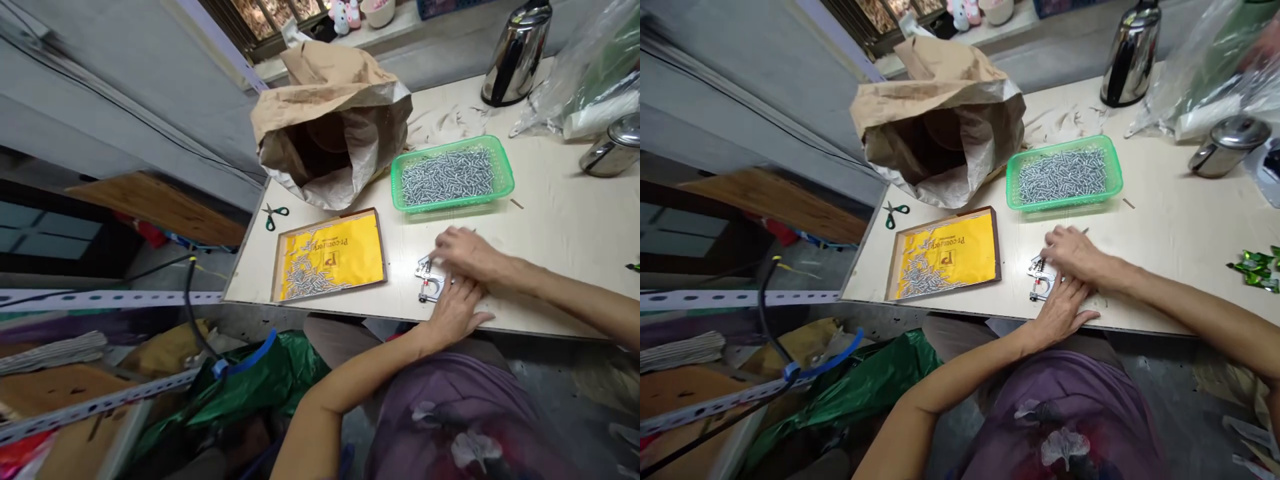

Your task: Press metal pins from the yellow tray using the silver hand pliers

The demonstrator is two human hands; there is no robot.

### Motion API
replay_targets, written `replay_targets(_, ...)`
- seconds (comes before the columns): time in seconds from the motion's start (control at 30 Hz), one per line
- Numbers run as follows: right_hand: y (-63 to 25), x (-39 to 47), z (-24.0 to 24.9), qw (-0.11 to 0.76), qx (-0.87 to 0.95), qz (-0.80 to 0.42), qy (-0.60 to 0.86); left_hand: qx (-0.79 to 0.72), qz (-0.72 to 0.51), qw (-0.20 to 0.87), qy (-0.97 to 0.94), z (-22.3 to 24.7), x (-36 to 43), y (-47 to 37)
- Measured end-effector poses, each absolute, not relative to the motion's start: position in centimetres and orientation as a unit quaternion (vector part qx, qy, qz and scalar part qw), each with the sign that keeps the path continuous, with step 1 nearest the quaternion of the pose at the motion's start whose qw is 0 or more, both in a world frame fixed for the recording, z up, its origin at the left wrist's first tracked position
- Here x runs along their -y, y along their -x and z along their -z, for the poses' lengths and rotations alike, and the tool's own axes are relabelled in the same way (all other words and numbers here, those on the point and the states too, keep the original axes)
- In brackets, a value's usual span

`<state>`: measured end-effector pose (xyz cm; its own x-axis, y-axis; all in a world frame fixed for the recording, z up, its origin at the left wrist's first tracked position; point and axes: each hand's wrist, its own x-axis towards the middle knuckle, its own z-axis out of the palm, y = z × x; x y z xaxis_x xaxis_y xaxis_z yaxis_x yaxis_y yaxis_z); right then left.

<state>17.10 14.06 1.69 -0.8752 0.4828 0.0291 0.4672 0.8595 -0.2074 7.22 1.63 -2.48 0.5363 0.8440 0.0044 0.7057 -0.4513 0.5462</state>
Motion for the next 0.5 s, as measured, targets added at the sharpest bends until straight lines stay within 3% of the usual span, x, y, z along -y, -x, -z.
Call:
replay_targets(0.13, -13.8, -10.9, -0.9, 0.048, 0.991, -0.08, 0.098, -0.375, -0.129, 0.293, -0.87, 1.9, 1.2, -6.1)
replay_targets(0.2, -12.9, -10.5, 0.7, 0.075, 0.993, -0.049, 0.071, -0.38, -0.163, 0.266, -0.871, 2.0, 2.7, -3.8)
replay_targets(0.37, -11.8, -10.9, 3.1, 0.229, 0.971, -0.042, 0.059, -0.551, -0.257, 0.087, -0.789, 1.3, 0.9, 7.6)
replay_targets(0.43, -11.9, -11.6, 1.8, 0.297, 0.949, -0.062, 0.081, -0.679, -0.276, -0.012, -0.68, 0.6, -1.8, 12.8)
replay_targets(0.5, -12.7, -13.1, -0.6, 0.351, 0.926, -0.076, 0.115, -0.767, -0.24, -0.043, -0.593, 0.0, -4.7, 17.2)
